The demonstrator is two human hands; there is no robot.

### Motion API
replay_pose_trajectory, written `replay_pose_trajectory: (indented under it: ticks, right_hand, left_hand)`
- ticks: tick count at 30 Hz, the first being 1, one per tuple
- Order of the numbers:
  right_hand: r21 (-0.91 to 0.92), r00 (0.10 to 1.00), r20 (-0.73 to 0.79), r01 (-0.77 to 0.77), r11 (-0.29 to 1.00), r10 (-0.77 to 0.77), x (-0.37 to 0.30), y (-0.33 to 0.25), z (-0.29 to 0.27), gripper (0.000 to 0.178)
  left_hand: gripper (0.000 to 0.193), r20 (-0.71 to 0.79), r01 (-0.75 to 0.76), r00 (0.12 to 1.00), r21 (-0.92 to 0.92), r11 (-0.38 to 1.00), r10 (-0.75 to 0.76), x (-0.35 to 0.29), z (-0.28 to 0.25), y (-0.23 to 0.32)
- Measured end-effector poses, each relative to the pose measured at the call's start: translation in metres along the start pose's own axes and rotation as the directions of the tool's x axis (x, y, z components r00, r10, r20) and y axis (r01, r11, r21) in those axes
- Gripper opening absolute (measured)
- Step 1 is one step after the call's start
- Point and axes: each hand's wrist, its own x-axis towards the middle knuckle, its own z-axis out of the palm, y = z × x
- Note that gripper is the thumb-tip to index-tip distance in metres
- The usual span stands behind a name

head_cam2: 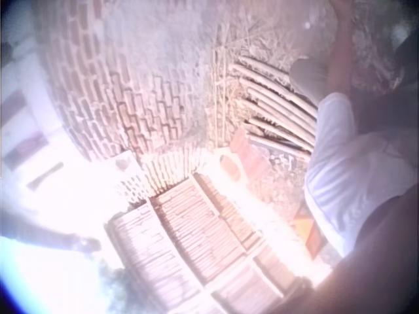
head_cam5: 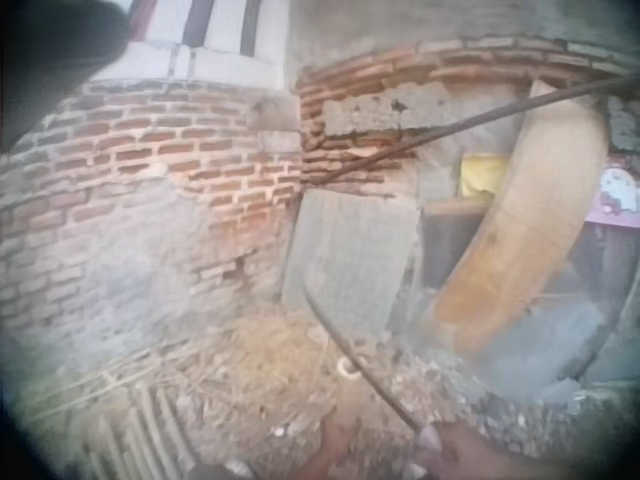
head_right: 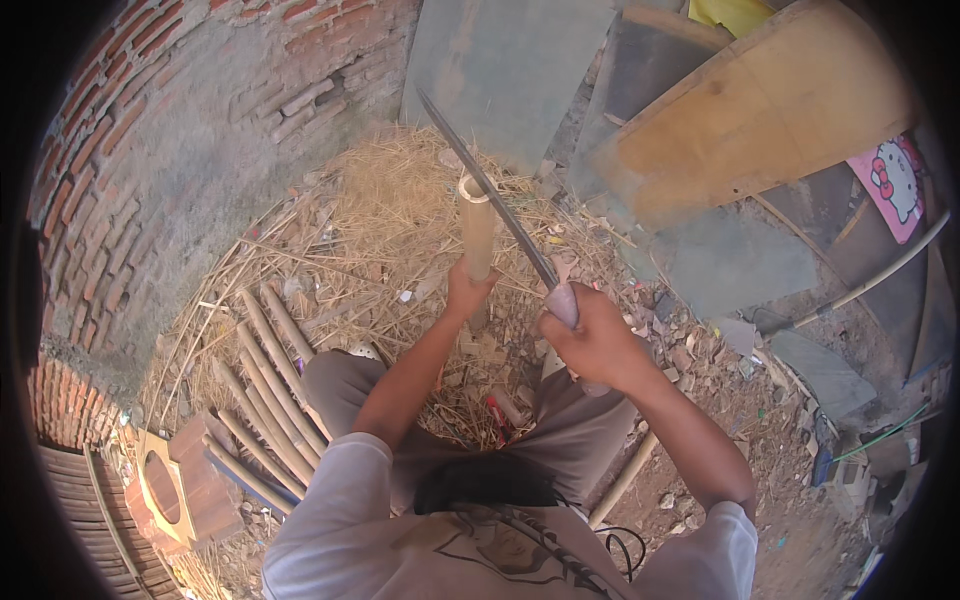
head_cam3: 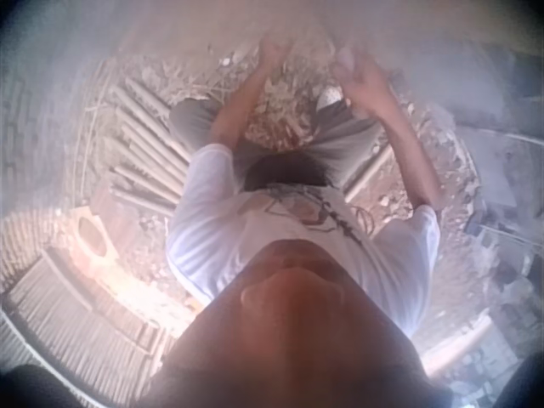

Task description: The person sits on the ground and uses a large knife to split a bamboo pole into thin strips. They hold the pole vertically, strike it with a wooden stick to drive the blade through, and then peel the resulting strips apart by hand.

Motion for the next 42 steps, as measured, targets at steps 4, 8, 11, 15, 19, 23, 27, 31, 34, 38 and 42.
replay_pose_trajectory:
  ticks: [4,8,11,15,19,23,27,31,34,38,42]
  right_hand:
    - [0.137,0.997,0.078,-0.038,0.99,0.028,-0.003,-0.004,0.002,0.018]
    - [0.331,0.982,0.185,-0.108,0.937,0.048,-0.001,-0.008,0.005,0.016]
    - [0.267,0.987,0.156,-0.084,0.96,0.043,-0.003,-0.01,0.006,0.016]
    - [0.065,0.998,0.067,0.017,0.998,-0.021,-0.003,-0.001,0.001,0.016]
    - [0.106,0.996,0.074,-0.055,0.993,0.048,-0.004,-0.01,-0.004,0.013]
    - [0.106,0.999,-0.034,0.025,0.994,-0.021,0.002,0.024,0.015,0.009]
    - [0.075,0.997,-0.057,0.062,0.995,-0.058,0.004,0.028,0.022,0.008]
    - [0.091,0.999,-0.006,-0.047,0.995,0.048,0.001,0.012,0.011,0.014]
    - [0.104,0.999,0.023,-0.039,0.994,0.037,0.0,0.005,0.005,0.01]
    - [0.076,0.999,0.004,-0.05,0.996,0.05,-0.003,0.011,0.004,0.015]
    - [0.084,0.993,0.028,-0.114,0.99,0.112,-0.004,0.006,0.0,0.018]
  left_hand:
    - [0.026,0.009,-0.026,1.0,-0.003,1.0,0.026,0.0,-0.004,0.002]
    - [0.034,0.069,-0.005,0.998,-0.041,0.999,0.008,0.001,-0.011,-0.008]
    - [0.033,0.079,-0.032,0.996,-0.042,0.999,0.035,0.0,-0.012,-0.008]
    - [0.033,0.125,-0.053,0.991,-0.021,0.998,0.055,0.003,-0.011,-0.003]
    - [0.035,0.211,0.024,0.977,-0.08,0.996,-0.007,0.006,-0.012,-0.012]
    - [0.037,0.248,0.034,0.969,-0.107,0.994,-0.006,0.009,-0.008,-0.015]
    - [0.038,0.226,0.082,0.973,-0.158,0.984,-0.045,0.007,-0.01,-0.018]
    - [0.038,0.225,0.069,0.973,-0.039,0.997,-0.058,0.006,-0.012,-0.013]
    - [0.041,0.273,0.104,0.957,-0.016,0.994,-0.095,0.009,-0.014,-0.006]
    - [0.064,0.319,-0.059,0.948,0.229,0.972,-0.017,0.013,-0.032,0.017]
    - [0.081,0.261,-0.375,0.924,0.468,0.8,0.28,0.031,-0.085,0.112]
